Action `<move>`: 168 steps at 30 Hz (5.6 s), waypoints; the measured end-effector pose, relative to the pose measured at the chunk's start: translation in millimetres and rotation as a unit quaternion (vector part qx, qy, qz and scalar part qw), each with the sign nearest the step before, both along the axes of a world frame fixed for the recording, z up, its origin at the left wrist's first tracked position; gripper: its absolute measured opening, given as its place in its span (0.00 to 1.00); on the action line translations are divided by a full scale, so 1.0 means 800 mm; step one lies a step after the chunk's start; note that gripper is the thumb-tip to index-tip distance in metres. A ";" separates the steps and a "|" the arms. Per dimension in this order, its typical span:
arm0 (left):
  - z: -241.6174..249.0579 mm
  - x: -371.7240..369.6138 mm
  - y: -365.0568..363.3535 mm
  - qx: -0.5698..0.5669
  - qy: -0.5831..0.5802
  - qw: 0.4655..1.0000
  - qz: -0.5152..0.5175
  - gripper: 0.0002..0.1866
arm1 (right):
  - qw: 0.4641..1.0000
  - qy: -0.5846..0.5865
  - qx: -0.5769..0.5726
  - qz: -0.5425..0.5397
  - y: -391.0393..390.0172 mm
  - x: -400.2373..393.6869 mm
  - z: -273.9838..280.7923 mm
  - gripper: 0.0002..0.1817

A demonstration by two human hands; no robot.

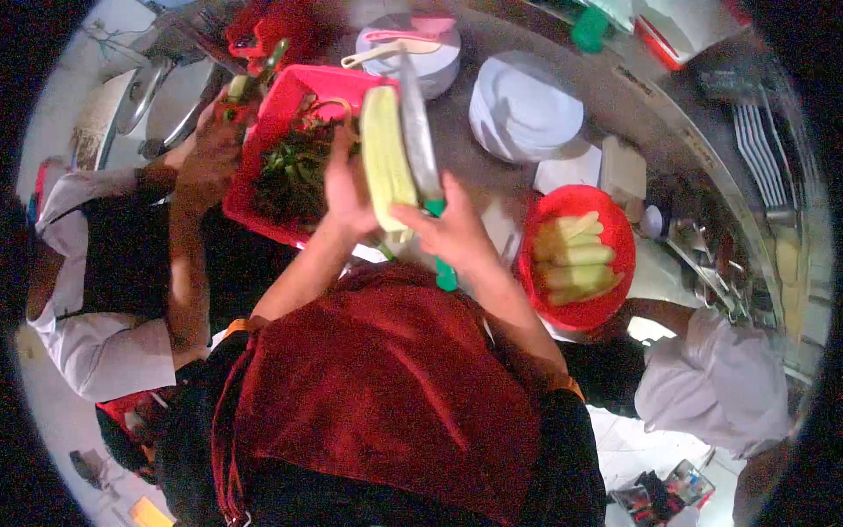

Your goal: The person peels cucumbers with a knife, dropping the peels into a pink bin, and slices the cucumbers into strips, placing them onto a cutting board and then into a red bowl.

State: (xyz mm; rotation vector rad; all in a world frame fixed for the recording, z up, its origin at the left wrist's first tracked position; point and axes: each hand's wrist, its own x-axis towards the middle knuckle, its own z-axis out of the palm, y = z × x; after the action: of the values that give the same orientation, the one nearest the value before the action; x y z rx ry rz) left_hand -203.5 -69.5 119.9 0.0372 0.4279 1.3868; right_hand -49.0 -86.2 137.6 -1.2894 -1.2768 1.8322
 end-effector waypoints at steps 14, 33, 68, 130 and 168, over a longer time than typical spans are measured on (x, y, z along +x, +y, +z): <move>0.074 -0.133 0.043 0.058 0.146 0.957 0.243 0.24 | 0.878 -0.272 0.381 0.094 -0.020 0.037 -0.001 0.14; 0.152 -0.143 0.062 0.191 -0.046 0.960 0.199 0.20 | 0.767 -0.229 0.598 0.032 -0.011 -0.057 0.010 0.07; 0.180 -0.054 0.006 0.159 0.260 0.899 0.313 0.34 | 0.713 -0.172 0.677 0.059 0.056 -0.096 0.027 0.29; -0.296 0.057 0.003 0.276 0.786 0.505 -0.224 0.47 | 0.889 -0.340 0.261 -0.161 -0.101 0.180 -0.118 0.14; -0.258 0.467 0.044 0.343 0.797 0.295 -0.400 0.30 | 0.870 -0.330 0.115 -0.350 -0.314 0.341 -0.127 0.07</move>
State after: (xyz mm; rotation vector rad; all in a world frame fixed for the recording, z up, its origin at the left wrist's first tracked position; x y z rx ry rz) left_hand 170.1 -34.4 -86.4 2.2303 1.1342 -0.1546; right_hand 224.1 -337.1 35.7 -1.9860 -1.0616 0.7248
